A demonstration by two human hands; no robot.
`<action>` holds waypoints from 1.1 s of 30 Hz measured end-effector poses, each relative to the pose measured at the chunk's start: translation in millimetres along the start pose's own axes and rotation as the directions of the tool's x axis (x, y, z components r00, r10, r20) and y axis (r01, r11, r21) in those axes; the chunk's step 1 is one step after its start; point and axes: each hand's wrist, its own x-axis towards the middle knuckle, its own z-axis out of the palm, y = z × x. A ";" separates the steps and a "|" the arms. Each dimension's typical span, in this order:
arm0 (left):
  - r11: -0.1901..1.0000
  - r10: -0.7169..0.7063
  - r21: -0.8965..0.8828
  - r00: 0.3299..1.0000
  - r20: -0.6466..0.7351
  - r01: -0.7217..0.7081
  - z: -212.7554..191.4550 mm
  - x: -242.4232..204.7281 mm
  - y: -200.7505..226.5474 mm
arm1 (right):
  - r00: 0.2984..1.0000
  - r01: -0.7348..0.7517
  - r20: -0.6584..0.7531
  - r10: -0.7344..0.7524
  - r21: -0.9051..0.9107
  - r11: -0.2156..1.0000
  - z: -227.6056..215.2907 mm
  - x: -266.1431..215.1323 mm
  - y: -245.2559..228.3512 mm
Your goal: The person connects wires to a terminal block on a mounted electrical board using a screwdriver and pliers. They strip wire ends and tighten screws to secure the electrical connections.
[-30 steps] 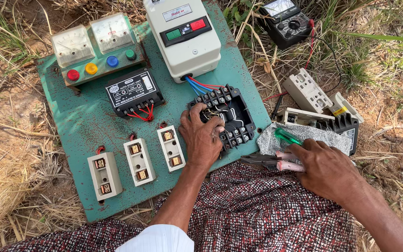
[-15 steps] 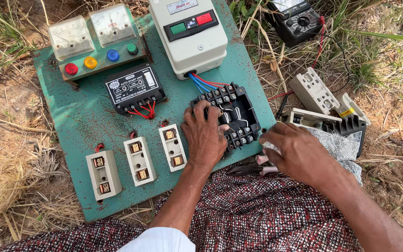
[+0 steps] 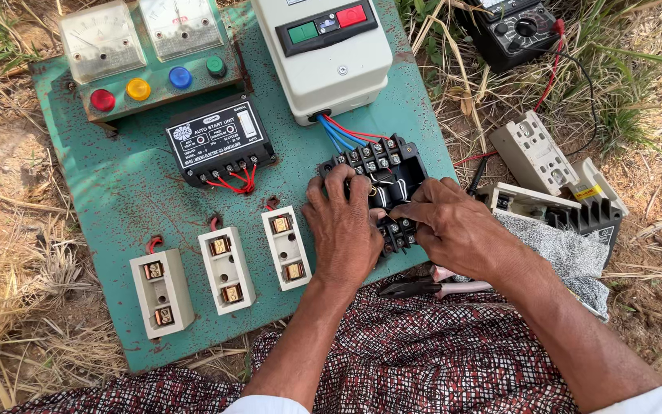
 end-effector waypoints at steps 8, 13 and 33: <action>1.000 -0.001 0.008 0.999 0.039 0.001 -6.4 4.0 -1.7 | 0.998 -0.013 0.065 0.015 -0.027 1.000 -3.3 1.7 -1.9; 0.999 0.023 -0.038 0.996 0.090 -0.020 -19.9 12.4 -2.2 | 0.996 -0.060 0.066 0.059 0.020 0.998 -3.2 0.2 -3.0; 0.989 0.110 0.092 0.993 0.051 -0.114 -12.2 7.6 0.0 | 0.969 -0.169 0.200 0.145 0.111 0.979 -0.6 -4.0 1.8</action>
